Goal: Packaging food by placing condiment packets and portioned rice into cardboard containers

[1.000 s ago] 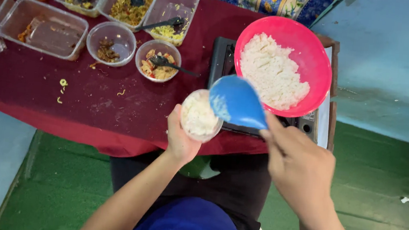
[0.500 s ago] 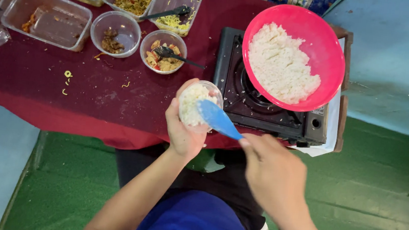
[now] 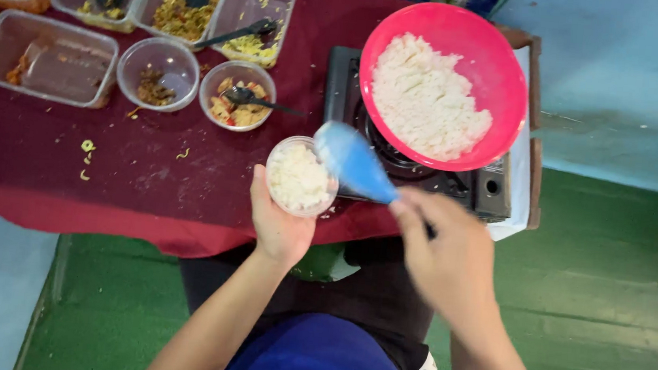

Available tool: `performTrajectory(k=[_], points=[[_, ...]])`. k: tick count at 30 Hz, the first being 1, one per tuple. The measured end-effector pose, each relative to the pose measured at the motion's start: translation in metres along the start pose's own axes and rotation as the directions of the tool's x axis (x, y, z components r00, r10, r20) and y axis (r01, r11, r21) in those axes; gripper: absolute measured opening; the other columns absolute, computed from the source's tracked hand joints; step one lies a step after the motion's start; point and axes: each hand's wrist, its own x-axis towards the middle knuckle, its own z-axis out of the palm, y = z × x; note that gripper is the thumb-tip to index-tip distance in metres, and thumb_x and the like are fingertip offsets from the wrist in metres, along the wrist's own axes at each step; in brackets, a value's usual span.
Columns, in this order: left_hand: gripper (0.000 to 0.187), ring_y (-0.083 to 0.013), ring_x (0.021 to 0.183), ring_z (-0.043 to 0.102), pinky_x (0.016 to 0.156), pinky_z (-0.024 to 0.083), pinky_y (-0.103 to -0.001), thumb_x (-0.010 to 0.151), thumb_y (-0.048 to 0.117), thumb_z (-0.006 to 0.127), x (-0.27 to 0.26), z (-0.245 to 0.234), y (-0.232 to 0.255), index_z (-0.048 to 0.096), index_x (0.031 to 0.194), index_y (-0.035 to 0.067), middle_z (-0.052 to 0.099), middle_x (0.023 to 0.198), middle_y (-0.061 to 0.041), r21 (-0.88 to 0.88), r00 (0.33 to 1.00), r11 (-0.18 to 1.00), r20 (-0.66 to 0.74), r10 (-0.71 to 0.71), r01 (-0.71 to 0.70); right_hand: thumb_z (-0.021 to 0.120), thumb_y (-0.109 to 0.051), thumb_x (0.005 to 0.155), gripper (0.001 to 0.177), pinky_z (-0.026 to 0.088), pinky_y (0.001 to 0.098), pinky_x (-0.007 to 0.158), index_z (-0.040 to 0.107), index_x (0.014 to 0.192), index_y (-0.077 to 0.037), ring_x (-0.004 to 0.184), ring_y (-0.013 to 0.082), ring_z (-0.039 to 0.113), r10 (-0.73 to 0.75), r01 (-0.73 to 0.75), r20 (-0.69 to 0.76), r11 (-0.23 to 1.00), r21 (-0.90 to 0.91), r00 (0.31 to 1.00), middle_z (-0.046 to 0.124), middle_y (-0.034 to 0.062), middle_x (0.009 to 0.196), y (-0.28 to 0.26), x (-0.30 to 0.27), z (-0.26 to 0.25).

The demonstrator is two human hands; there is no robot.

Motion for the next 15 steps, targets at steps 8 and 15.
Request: performTrajectory(k=[8,15], points=[[0.064,-0.0318,0.13,0.059,0.11,0.052,-0.053,0.094,0.057,0.055,0.023,0.047,0.018,0.055,0.143,0.015,0.06,0.143,-0.011,0.055,0.977,0.996,0.205,0.051,-0.064,0.056,-0.021,0.102,0.032,0.052,0.0619,0.082,0.074,0.122,-0.004,0.094,0.0507,0.067,-0.008,-0.051,-0.244,0.972,-0.231,0.97,0.07,0.0258,0.098,0.103,0.091,-0.007],[0.076,-0.0347,0.119,0.065,0.101,0.056,-0.05,0.086,0.074,0.057,0.077,0.091,0.016,0.057,0.134,0.015,0.065,0.127,-0.013,0.108,0.977,0.986,0.188,0.102,-0.124,0.053,-0.016,0.093,0.028,0.06,0.0566,0.07,0.073,0.112,-0.011,0.075,0.0441,0.075,0.121,-0.269,-0.288,0.786,-0.557,0.95,0.07,0.0113,0.096,0.138,0.141,0.024]])
